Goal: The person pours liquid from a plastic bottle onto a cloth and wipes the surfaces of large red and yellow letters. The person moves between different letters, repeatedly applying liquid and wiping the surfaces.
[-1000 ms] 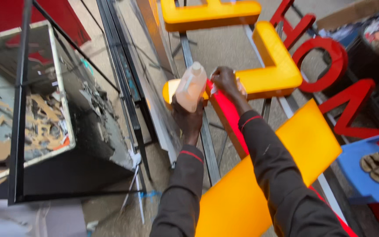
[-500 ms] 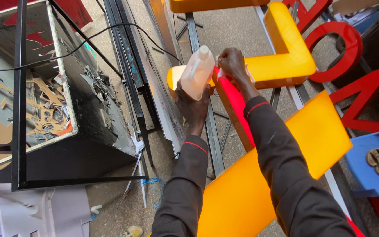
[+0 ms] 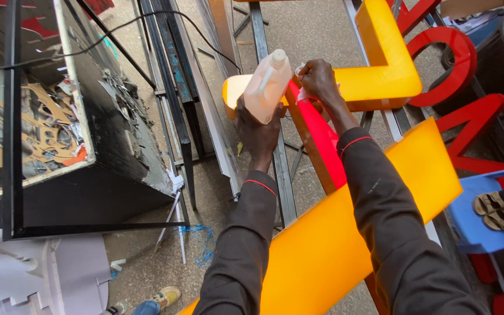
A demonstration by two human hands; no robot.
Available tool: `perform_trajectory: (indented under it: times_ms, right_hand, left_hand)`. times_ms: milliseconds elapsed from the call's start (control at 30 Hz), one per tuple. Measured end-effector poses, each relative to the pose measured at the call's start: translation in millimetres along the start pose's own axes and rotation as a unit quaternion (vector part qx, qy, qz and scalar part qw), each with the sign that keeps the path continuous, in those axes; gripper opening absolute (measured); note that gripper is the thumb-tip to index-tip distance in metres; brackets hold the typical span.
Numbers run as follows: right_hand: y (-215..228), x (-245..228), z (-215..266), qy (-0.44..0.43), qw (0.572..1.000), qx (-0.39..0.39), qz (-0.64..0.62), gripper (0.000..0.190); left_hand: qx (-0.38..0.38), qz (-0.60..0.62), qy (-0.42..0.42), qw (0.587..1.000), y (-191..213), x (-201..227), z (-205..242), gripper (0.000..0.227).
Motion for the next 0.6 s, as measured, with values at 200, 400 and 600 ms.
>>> perform_trajectory:
  times_ms: [200, 400, 600]
  right_hand:
    - [6.0, -5.9, 8.9, -0.034, 0.998, 0.001, 0.051, 0.009]
    - [18.3, -31.7, 1.4, -0.055, 0.996, 0.019, 0.065, 0.013]
    - [4.8, -6.8, 24.5, -0.016, 1.0, 0.015, 0.016, 0.016]
  left_hand:
    - [0.002, -0.007, 0.019, 1.0, 2.1, 8.6, -2.5, 0.107]
    - [-0.003, 0.009, 0.003, 1.0, -3.8, 14.1, -12.2, 0.102]
    - [-0.003, -0.011, -0.002, 1.0, 2.1, 10.9, -2.6, 0.108]
Point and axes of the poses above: each hand's wrist, its own z-axis away from the middle knuckle, its own y-axis out of the back of the hand, x = y × z, the point moved 10 cm from there along -z, towards the middle knuckle, and after that the axes turned 14 degrees about z, right-handed, at the moved point
